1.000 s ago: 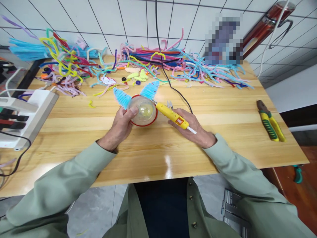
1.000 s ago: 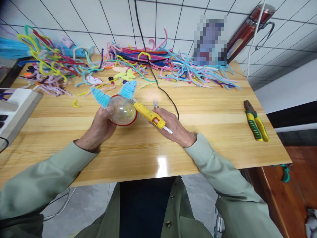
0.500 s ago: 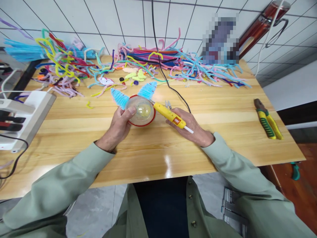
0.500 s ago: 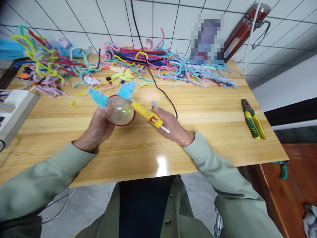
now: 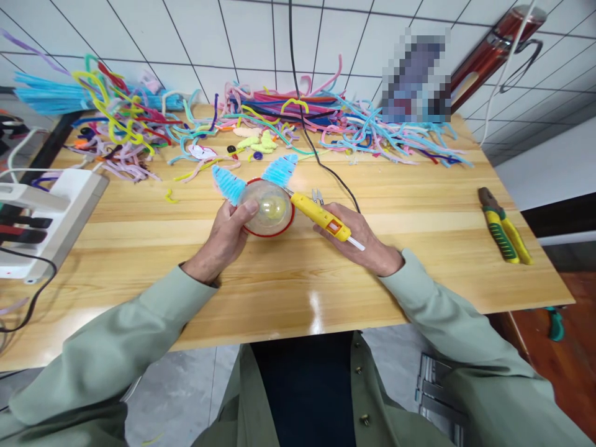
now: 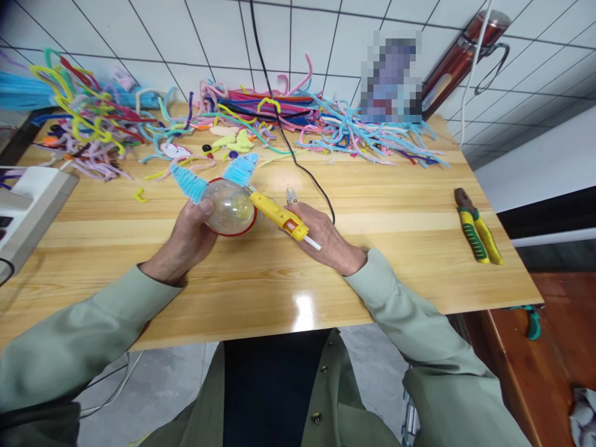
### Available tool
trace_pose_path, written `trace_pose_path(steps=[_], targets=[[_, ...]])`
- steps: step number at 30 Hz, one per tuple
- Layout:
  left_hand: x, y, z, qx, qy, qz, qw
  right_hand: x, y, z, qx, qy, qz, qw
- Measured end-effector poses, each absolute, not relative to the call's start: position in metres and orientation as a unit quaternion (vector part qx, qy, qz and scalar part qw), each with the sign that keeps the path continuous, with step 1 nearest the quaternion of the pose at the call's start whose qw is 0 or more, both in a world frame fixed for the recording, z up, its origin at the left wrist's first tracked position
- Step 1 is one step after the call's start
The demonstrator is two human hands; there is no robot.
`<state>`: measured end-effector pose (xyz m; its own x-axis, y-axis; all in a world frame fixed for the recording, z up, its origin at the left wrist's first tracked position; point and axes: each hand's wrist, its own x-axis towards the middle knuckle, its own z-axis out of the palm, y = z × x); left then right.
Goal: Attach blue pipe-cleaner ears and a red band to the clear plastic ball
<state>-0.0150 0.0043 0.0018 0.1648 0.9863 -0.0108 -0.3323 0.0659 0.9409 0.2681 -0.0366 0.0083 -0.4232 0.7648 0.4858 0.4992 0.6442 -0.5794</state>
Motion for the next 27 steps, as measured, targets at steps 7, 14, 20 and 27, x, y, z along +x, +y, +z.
trace_pose_path(steps=[7, 14, 20, 27], targets=[[-0.013, 0.004, 0.003, 0.419, 0.377, 0.541, 0.624, 0.269, -0.036, 0.006, -0.386, -0.825, 0.171, 0.377], [-0.013, 0.003, 0.003, 0.425, 0.377, 0.537, 0.624, 0.27, -0.035, 0.003, -0.38, -0.827, 0.168, 0.379], [-0.014, 0.004, 0.003, 0.43, 0.384, 0.53, 0.622, 0.269, -0.035, 0.006, -0.377, -0.825, 0.17, 0.385], [-0.014, 0.005, 0.002, 0.436, 0.373, 0.523, 0.63, 0.264, -0.04, 0.016, -0.409, -0.798, 0.207, 0.392]])
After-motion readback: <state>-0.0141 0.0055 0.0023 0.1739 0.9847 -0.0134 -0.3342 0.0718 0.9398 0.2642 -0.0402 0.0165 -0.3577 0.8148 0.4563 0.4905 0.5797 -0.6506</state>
